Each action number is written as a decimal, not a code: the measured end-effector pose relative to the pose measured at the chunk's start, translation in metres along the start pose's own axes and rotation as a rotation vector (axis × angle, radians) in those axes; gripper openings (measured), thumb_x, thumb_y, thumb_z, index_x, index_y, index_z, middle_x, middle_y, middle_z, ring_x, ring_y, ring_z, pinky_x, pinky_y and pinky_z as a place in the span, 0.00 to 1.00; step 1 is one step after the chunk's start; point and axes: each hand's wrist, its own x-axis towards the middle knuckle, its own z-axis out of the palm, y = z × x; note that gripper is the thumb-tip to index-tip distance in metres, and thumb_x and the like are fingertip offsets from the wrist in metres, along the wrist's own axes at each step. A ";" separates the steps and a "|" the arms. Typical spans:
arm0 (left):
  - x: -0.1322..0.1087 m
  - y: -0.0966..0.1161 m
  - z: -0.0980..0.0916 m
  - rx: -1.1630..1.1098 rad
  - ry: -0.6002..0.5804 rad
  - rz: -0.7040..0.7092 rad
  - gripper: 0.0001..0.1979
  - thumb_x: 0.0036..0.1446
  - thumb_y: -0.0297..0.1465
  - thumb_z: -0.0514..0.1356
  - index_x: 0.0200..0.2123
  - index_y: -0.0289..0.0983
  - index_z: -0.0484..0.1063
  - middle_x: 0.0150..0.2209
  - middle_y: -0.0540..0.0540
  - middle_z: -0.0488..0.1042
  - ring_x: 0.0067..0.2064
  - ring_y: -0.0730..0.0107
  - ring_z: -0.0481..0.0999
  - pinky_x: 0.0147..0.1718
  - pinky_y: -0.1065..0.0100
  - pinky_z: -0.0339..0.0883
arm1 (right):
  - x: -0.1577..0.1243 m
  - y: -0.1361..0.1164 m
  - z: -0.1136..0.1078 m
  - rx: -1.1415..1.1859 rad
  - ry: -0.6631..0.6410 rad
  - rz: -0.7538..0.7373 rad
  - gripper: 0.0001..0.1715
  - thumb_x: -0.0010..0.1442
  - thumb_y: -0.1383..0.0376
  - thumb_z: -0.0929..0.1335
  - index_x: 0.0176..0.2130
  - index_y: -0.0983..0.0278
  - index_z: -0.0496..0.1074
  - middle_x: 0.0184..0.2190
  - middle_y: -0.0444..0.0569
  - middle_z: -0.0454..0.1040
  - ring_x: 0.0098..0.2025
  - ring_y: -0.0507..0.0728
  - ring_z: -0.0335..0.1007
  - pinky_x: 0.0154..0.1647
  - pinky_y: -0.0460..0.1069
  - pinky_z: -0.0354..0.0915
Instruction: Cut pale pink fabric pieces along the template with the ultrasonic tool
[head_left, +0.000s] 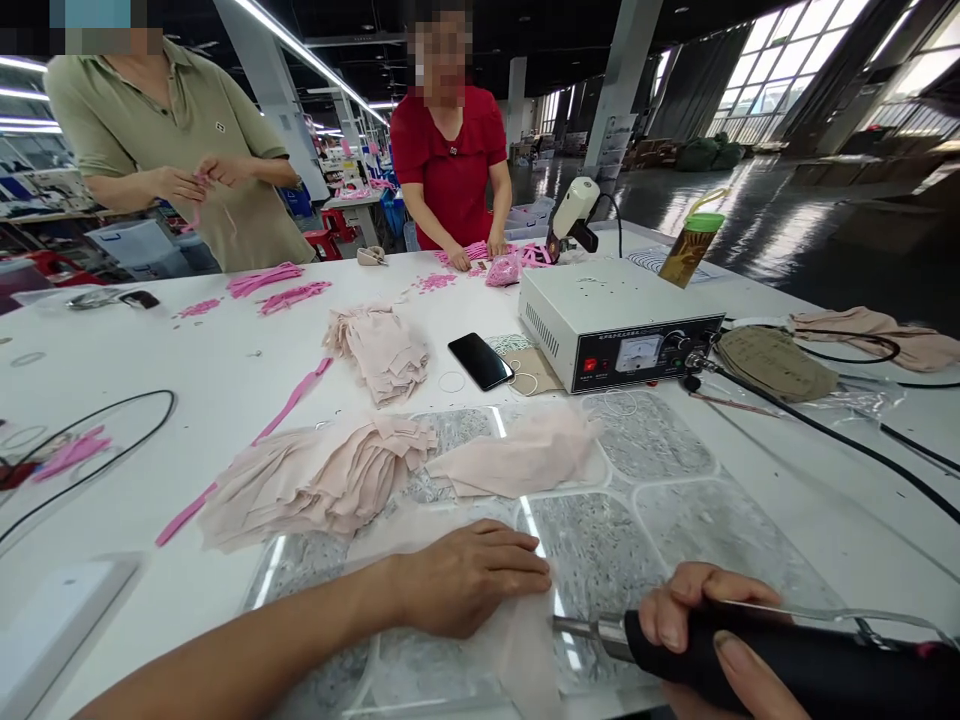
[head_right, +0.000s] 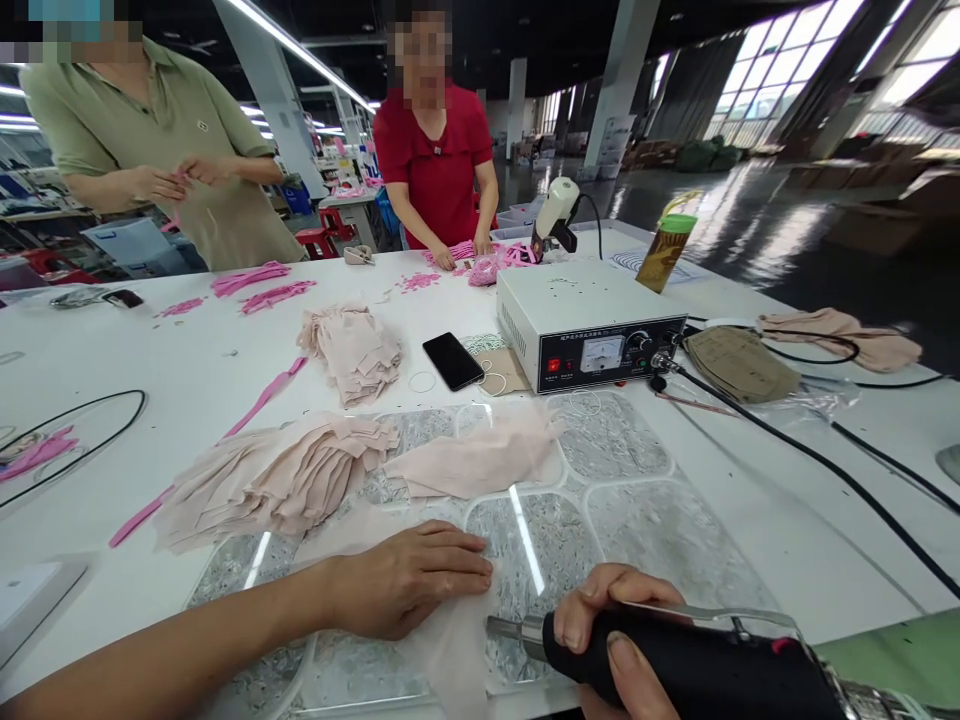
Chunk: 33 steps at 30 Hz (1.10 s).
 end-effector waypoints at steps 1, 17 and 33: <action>0.001 0.001 -0.001 -0.001 0.003 -0.001 0.20 0.63 0.22 0.51 0.58 0.34 0.67 0.58 0.42 0.72 0.64 0.61 0.64 0.64 0.60 0.56 | -0.001 0.000 0.001 0.007 -0.004 0.000 0.04 0.59 0.61 0.69 0.35 0.57 0.69 0.29 0.42 0.64 0.22 0.51 0.66 0.24 0.51 0.69; 0.001 0.000 -0.004 0.113 -0.036 0.029 0.18 0.65 0.23 0.51 0.54 0.38 0.71 0.58 0.43 0.71 0.64 0.59 0.64 0.62 0.59 0.59 | -0.009 0.003 0.000 0.044 -0.091 0.003 0.04 0.61 0.61 0.66 0.38 0.57 0.68 0.31 0.44 0.65 0.23 0.52 0.67 0.25 0.52 0.70; 0.000 -0.002 -0.005 0.152 -0.038 0.070 0.18 0.65 0.23 0.52 0.54 0.40 0.72 0.61 0.46 0.69 0.64 0.59 0.64 0.61 0.59 0.60 | 0.022 0.009 0.013 -0.023 0.119 -0.310 0.07 0.55 0.63 0.71 0.36 0.59 0.71 0.29 0.44 0.70 0.21 0.51 0.66 0.23 0.50 0.68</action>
